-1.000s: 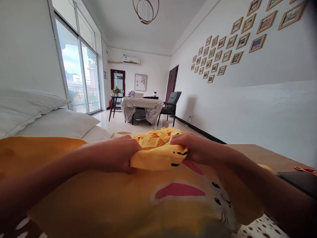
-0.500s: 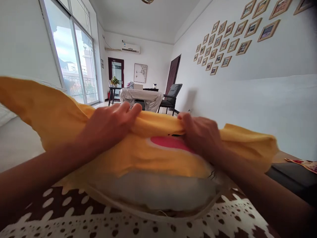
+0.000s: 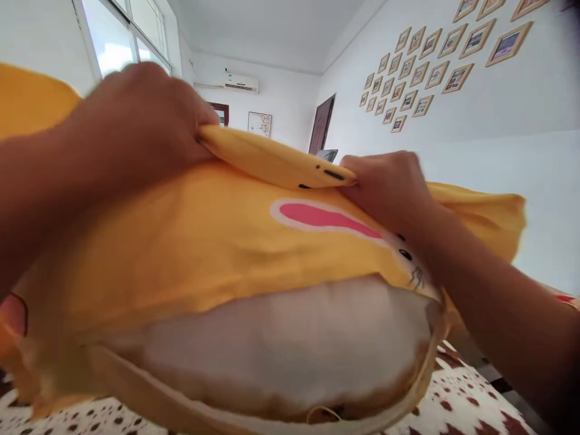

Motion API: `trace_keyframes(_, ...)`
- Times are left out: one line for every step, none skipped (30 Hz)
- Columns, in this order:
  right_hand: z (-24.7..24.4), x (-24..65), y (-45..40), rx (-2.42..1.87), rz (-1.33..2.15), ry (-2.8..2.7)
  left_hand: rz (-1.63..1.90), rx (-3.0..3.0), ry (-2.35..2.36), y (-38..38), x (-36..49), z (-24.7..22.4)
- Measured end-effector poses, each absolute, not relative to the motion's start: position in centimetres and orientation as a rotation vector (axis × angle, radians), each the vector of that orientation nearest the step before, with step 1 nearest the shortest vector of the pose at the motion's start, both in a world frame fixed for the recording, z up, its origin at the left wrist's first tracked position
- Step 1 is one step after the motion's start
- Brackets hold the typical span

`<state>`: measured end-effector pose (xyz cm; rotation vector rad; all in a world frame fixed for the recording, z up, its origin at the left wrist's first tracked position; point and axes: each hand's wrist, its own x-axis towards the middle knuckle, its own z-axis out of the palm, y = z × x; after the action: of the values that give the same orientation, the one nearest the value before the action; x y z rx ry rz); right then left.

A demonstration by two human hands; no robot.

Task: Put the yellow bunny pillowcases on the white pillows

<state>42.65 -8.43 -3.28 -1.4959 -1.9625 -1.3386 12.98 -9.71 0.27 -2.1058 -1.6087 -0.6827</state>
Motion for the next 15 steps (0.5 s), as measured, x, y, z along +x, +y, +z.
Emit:
trace_keyframes(-3.5, 42.2, -7.2, -1.523, -1.319, -2.018, -0.608, -2.075, -1.610, -8.8, 13.1, -0.2)
trace_keyframes(-4.0, 41.7, -5.9, -1.547, -1.282, -2.083, -0.515, -2.054, -1.606, -7.7, 13.3, -0.9)
trace_keyframes(-4.7, 41.3, -4.6, -1.569, -1.225, -2.145, -0.423, -2.074, -1.598, -6.7, 13.3, -1.9)
trace_keyframes(-5.6, 40.9, -3.3, -1.587, -1.146, -2.211, -0.344, -2.119, -1.617, -5.5, 13.2, -3.1)
trace_keyframes(-6.7, 40.5, -2.1, -1.596, -1.055, -2.268, -0.308, -2.150, -1.623, -4.3, 13.0, -4.5)
trace_keyframes(-8.0, 40.3, -0.9, -1.606, -0.955, -2.324, -0.272, -2.184, -1.631, -3.2, 12.6, -6.1)
trace_keyframes(-9.3, 40.3, 0.3, -1.619, -0.839, -2.390, -0.229, -2.220, -1.634, -2.0, 12.2, -7.7)
trace_keyframes(-10.6, 40.4, 1.5, -1.617, -0.718, -2.469, -0.222, -2.227, -1.617, -0.8, 11.7, -9.2)
trace_keyframes(-11.8, 40.8, 2.6, -1.610, -0.664, -2.515, -0.199, -2.248, -1.585, 0.4, 11.2, -10.7)
trace_keyframes(-13.0, 41.3, 3.7, -1.607, -0.629, -2.543, -0.188, -2.260, -1.549, 1.5, 10.7, -12.1)
trace_keyframes(-14.1, 42.0, 4.8, -1.609, -0.603, -2.559, -0.189, -2.271, -1.529, 2.5, 10.3, -13.4)
trace_keyframes(-15.0, 42.8, 5.8, -1.620, -0.590, -2.561, -0.192, -2.275, -1.513, 3.5, 10.0, -14.4)
trace_keyframes(-15.9, 43.7, 6.8, -1.642, -0.587, -2.549, -0.201, -2.276, -1.496, 4.4, 9.7, -15.4)
trace_keyframes(-16.7, 44.6, 7.7, -1.671, -0.591, -2.528, -0.211, -2.276, -1.485, 5.2, 9.4, -16.2)
trace_keyframes(-17.4, 45.5, 8.5, -1.705, -0.600, -2.499, -0.220, -2.275, -1.474, 6.0, 9.2, -17.0)
